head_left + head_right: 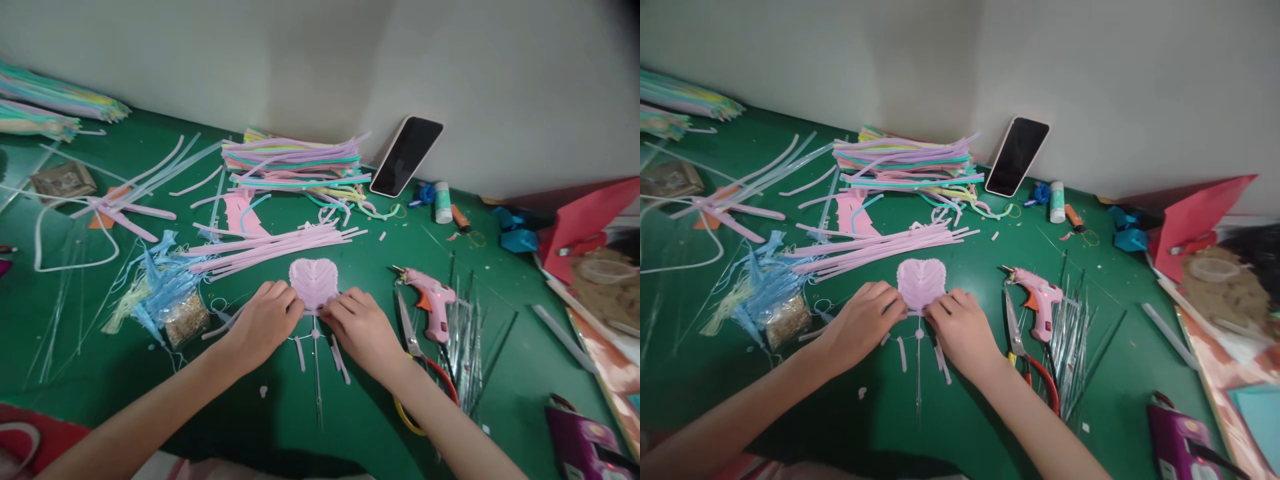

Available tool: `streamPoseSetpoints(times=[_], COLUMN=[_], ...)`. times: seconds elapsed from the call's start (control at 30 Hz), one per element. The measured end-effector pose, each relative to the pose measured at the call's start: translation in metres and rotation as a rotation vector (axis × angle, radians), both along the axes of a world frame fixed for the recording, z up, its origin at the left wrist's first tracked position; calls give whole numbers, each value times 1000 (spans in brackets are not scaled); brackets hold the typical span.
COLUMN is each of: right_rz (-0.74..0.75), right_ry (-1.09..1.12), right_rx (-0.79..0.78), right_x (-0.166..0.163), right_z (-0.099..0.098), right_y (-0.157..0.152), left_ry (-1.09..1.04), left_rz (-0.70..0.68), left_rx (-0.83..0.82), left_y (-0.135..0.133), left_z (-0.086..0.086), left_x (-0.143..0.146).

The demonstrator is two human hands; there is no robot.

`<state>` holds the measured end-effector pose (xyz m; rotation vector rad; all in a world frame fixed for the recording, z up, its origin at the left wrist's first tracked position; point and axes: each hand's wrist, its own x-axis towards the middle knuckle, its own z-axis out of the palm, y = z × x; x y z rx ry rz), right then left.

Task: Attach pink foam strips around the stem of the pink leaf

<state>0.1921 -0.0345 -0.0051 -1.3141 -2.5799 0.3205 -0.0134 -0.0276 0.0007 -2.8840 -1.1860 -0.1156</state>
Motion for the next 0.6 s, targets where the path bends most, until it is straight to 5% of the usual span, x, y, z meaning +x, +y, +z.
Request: streamPoseSetpoints(times=[0.3,0.6], right_rz=[98,110], right_ry=[-120,-109], right_rx=[130,95], right_x=[0,2], right_z=[-1,-2], right_y=[3,7], left_ry=[71,25], left_rz=[-271,-294], left_rx=[144,129], left_y=[6,5], left_z=[-2,1], left_x=[-9,-24])
